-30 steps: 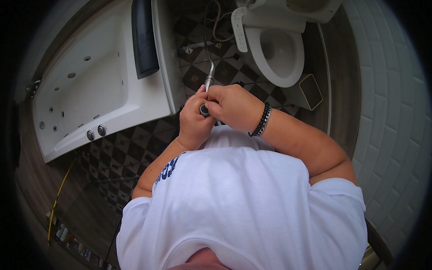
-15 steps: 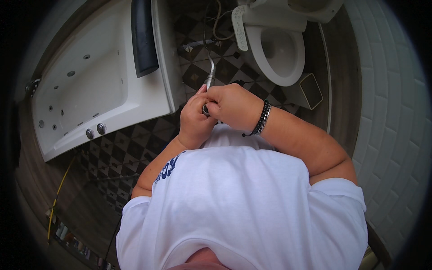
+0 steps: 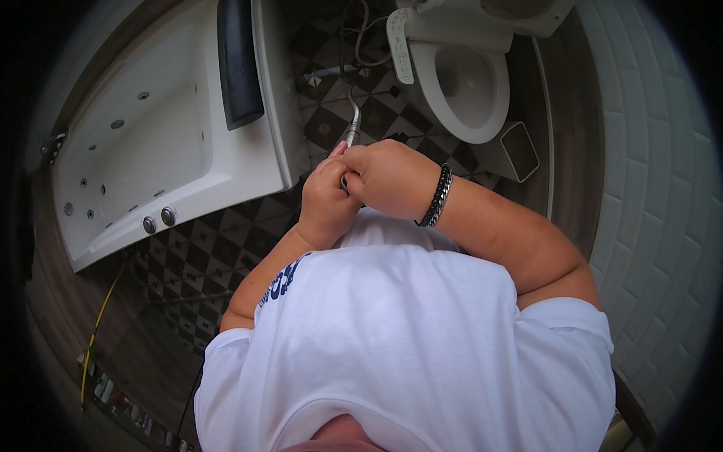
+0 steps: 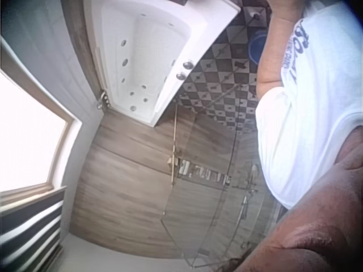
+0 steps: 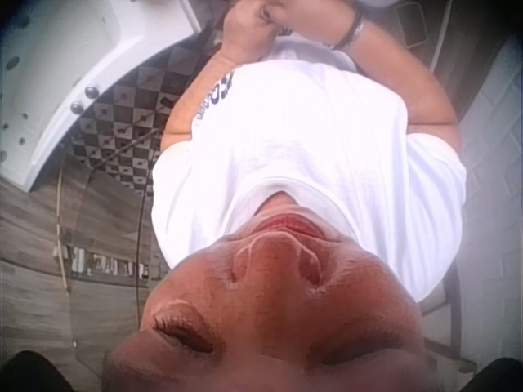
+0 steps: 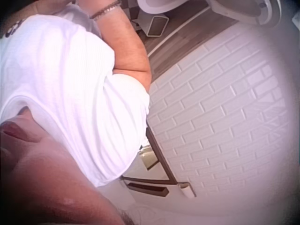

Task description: The person works on a flexible metal water supply line in a bathroom, using a pipe wrench to tighten a fitting. They move around the small space, handling the pipe and wrench, and briefly interact with a bucket and a cloth near the sink.

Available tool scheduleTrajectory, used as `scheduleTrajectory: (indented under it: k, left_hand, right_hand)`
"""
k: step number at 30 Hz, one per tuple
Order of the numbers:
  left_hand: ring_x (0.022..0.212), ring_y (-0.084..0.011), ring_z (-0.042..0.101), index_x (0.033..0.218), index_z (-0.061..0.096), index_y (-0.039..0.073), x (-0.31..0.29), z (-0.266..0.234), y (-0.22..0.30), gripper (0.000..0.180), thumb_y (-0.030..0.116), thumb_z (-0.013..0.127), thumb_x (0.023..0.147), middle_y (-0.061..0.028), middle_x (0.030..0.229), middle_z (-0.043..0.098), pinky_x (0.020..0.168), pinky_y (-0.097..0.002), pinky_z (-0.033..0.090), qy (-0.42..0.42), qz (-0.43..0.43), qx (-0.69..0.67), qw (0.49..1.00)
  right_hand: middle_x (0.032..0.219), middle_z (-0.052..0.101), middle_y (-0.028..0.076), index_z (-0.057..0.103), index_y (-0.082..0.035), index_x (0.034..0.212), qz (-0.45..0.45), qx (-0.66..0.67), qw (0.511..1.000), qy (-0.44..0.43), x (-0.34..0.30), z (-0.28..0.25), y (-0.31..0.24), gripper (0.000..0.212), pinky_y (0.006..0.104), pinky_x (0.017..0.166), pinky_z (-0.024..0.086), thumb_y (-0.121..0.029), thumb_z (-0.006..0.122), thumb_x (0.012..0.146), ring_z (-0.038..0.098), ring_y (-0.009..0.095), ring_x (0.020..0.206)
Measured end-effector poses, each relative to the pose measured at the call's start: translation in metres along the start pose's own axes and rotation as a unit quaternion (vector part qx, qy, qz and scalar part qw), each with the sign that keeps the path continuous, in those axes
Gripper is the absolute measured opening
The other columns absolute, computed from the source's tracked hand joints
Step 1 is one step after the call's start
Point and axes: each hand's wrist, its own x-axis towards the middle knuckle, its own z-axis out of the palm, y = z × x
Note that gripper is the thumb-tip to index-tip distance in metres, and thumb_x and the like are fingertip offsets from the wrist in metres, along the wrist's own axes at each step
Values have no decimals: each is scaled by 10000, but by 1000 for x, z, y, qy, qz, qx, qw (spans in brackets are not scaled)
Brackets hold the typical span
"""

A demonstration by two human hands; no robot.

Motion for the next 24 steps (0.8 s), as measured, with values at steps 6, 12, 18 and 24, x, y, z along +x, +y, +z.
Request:
scheduleTrajectory:
  k: [6,12,18,24]
  left_hand:
    - [825,-298,549,739,534,12,-1,1,-2,137,8,601,619,-128,784,576,879,-372,416,-27,-10,8,1000]
    - [978,-296,536,747,554,19,-2,-2,-4,155,7,622,607,-115,857,595,843,-346,429,-41,-51,1,998]
    - [997,-298,530,677,511,15,0,-3,0,150,16,637,596,-121,867,594,826,-348,437,-59,-62,-10,996]
    - [933,-325,545,653,496,-1,3,-2,0,116,24,607,630,-143,827,583,813,-368,445,-39,-52,-25,998]
  right_hand:
    - [679,587,130,568,-37,792,-30,-46,997,-48,-1,-5,-1,127,343,609,459,-115,487,731,575,282,640]
    - [619,548,153,536,11,709,-65,-4,997,-43,-2,-8,13,93,321,511,431,-81,551,711,535,269,529]
    - [693,583,153,577,-5,808,-22,-3,997,-68,3,-17,16,147,317,587,450,-117,537,721,569,269,622]
    - [724,601,147,593,-13,841,-41,1,997,-66,9,-19,17,175,307,614,461,-130,528,728,588,260,657]
